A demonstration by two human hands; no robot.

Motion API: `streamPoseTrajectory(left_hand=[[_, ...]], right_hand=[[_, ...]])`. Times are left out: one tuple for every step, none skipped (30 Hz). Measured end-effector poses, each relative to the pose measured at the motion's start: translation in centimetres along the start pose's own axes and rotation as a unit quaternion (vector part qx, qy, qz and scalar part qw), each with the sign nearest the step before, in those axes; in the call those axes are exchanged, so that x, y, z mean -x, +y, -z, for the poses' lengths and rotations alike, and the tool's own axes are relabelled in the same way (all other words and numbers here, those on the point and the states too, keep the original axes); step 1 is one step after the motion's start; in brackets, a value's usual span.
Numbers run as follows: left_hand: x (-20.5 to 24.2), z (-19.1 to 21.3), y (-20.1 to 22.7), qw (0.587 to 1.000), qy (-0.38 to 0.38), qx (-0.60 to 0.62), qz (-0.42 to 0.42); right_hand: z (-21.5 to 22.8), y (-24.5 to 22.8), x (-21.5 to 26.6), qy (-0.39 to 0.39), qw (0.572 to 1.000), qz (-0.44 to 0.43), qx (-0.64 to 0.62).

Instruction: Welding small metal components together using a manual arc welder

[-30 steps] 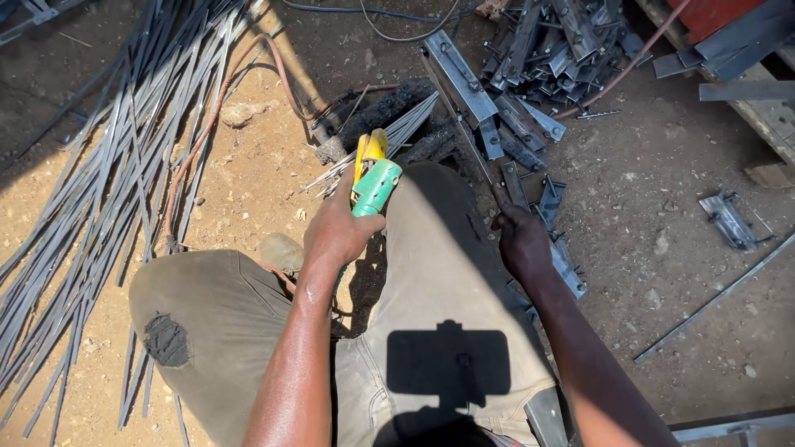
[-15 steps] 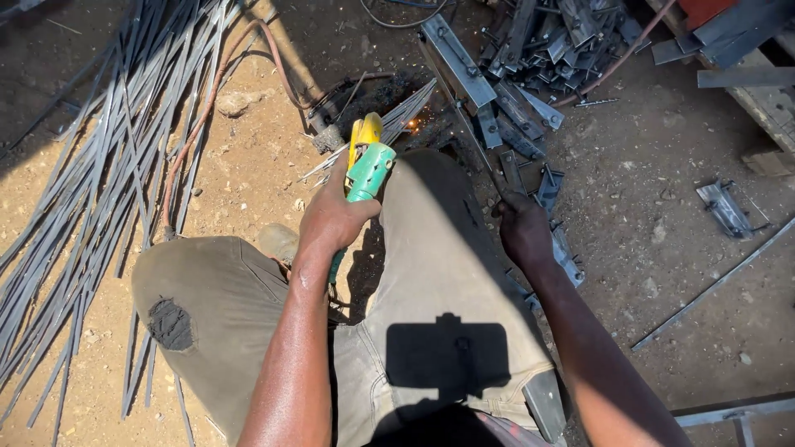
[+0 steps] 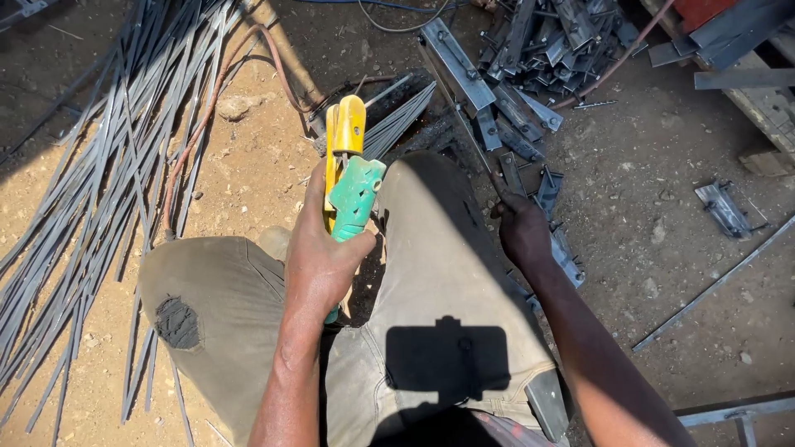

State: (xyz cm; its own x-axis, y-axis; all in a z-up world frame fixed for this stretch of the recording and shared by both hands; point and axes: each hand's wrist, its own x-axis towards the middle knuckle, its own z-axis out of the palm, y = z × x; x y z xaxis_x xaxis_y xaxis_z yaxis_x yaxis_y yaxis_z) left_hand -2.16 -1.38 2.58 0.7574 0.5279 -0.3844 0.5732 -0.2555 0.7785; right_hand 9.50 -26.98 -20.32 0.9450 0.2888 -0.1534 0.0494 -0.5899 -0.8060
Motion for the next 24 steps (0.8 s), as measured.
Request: streamPoseTrajectory(left_hand=[[0.8, 0.2, 0.2, 1.000, 0.000, 0.014, -0.015], [1.3, 0.1, 0.0, 1.000, 0.001, 0.015, -0.012], [1.8, 0.0, -0.2, 1.000, 0.000, 0.010, -0.026], [2.3, 0.0, -0.4, 0.999, -0.001, 0.006, -0.041], [2.5, -0.2, -0.8, 0.999, 0.002, 0.007, -0.041], [2.8, -0.4, -1.2, 0.999, -0.003, -0.031, -0.032], [3.0, -0.6, -1.5, 0.997, -0.009, -0.069, -0.025], [2.9, -1.0, -1.9, 0.997, -0.007, -0.068, -0.027], [2.8, -1.4, -2.3, 0.996, -0.015, -0.077, -0.043], [2.7, -1.8, -2.7, 0.994, -0.024, -0.086, -0.059], [2.8, -1.9, -2.8, 0.994, -0.025, -0.085, -0.060], [2.8, -2.1, -2.9, 0.992, -0.036, -0.101, -0.061], [3.0, -2.2, -3.1, 0.990, -0.047, -0.117, -0.061], [3.2, -2.4, -3.0, 0.990, -0.049, -0.118, -0.061], [3.2, -2.5, -2.9, 0.988, -0.051, -0.128, -0.062], [3.3, -2.6, -2.8, 0.987, -0.052, -0.139, -0.064], [3.2, -2.8, -2.9, 0.987, -0.052, -0.139, -0.063], [3.1, -2.9, -3.1, 0.986, -0.050, -0.146, -0.064], [2.9, -3.0, -3.2, 0.985, -0.047, -0.152, -0.066], [2.9, -3.0, -3.1, 0.985, -0.046, -0.153, -0.065], [3.0, -3.0, -3.0, 0.985, -0.045, -0.152, -0.068], [3.0, -3.1, -2.9, 0.985, -0.044, -0.152, -0.071], [3.0, -3.2, -2.9, 0.985, -0.044, -0.152, -0.070], [2.9, -3.3, -2.9, 0.986, -0.045, -0.145, -0.069]], right_hand=[[0.1, -0.4, 0.3, -0.006, 1.000, -0.001, 0.001], [-0.1, 0.3, 0.2, -0.009, 1.000, 0.000, 0.002], [-0.3, 0.9, 0.0, 0.000, 1.000, 0.000, 0.006], [-0.5, 1.6, -0.2, 0.009, 1.000, 0.000, 0.009], [-0.5, 1.3, 0.0, 0.008, 1.000, 0.003, 0.009], [-0.4, 0.9, 0.2, 0.006, 1.000, -0.001, 0.005], [-0.2, 0.6, 0.3, 0.006, 1.000, -0.006, 0.002], [-0.2, 0.6, 0.1, 0.007, 1.000, -0.002, 0.002], [-0.2, 0.7, 0.2, 0.009, 1.000, 0.003, 0.007], [-0.2, 0.7, 0.2, 0.012, 1.000, 0.008, 0.011], [-0.1, 0.0, 0.3, 0.014, 1.000, 0.007, 0.012], [0.1, -0.7, 0.3, 0.019, 1.000, 0.007, 0.010], [0.1, -1.3, 0.5, 0.023, 1.000, 0.006, 0.007], [0.1, -1.4, 0.7, 0.024, 1.000, 0.004, 0.008], [0.1, -1.5, 0.6, 0.028, 1.000, 0.000, 0.007], [0.1, -1.7, 0.5, 0.031, 0.999, -0.005, 0.006], [0.2, -1.8, 0.5, 0.030, 1.000, -0.005, 0.005], [0.2, -1.8, 0.5, 0.029, 1.000, -0.007, 0.006], [0.2, -1.9, 0.5, 0.028, 1.000, -0.008, 0.007], [0.2, -1.8, 0.3, 0.028, 1.000, -0.008, 0.006], [0.2, -1.5, 0.3, 0.025, 1.000, -0.009, 0.005], [0.2, -1.3, 0.4, 0.022, 1.000, -0.010, 0.003], [0.2, -1.2, 0.5, 0.021, 1.000, -0.011, 0.003], [0.1, -1.1, 0.5, 0.024, 1.000, -0.013, 0.004]])
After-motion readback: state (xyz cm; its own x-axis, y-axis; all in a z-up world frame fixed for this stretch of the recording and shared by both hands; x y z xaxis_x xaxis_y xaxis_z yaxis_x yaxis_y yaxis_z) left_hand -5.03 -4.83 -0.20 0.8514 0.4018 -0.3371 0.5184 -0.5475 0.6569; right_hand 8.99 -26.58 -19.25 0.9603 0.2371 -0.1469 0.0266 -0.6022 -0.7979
